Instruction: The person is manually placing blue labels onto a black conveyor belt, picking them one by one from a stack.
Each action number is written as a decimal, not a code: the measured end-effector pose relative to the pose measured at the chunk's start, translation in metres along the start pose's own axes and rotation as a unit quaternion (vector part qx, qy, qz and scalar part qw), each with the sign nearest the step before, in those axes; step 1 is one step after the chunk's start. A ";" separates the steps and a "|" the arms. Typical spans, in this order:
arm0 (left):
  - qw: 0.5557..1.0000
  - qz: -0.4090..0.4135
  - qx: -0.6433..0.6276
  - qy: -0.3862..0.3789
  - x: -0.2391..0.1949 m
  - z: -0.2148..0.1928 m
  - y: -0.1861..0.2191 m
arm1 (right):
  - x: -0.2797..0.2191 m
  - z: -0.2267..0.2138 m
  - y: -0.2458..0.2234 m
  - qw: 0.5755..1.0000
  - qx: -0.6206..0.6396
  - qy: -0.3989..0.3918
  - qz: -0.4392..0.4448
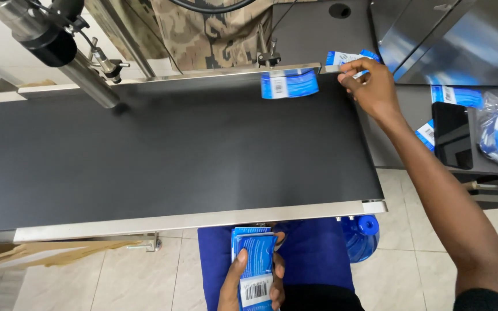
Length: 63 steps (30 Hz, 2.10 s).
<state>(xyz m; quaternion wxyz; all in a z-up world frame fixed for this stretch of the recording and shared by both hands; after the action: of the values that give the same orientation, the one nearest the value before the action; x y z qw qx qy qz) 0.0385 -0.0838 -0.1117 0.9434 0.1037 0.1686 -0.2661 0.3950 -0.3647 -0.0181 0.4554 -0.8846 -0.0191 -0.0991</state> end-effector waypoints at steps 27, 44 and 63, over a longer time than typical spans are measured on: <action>0.988 -0.075 0.113 -0.073 0.007 0.037 -0.016 | -0.227 0.054 -0.145 0.910 0.009 -0.346 -0.229; 0.995 -0.034 0.045 -0.087 0.019 0.032 -0.007 | -0.181 0.056 -0.117 0.926 0.015 -0.373 -0.052; 0.996 -0.026 -0.019 -0.087 0.015 0.042 -0.006 | 0.033 0.009 0.049 0.996 0.084 -0.013 0.039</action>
<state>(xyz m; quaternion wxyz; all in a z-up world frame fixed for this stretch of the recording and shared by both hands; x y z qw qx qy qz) 0.0580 -0.1080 -0.0791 0.9489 0.0581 0.0935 -0.2958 0.4351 -0.3881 -0.0563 0.5316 -0.8443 0.0011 -0.0673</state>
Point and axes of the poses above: each hand's wrist, its own x-axis towards the middle knuckle, its own z-axis out of the palm, y = z × x, the point moved 6 cm from there along x, towards the middle knuckle, and after that the axes turned 1 degree about -x, right-handed, at the moved point
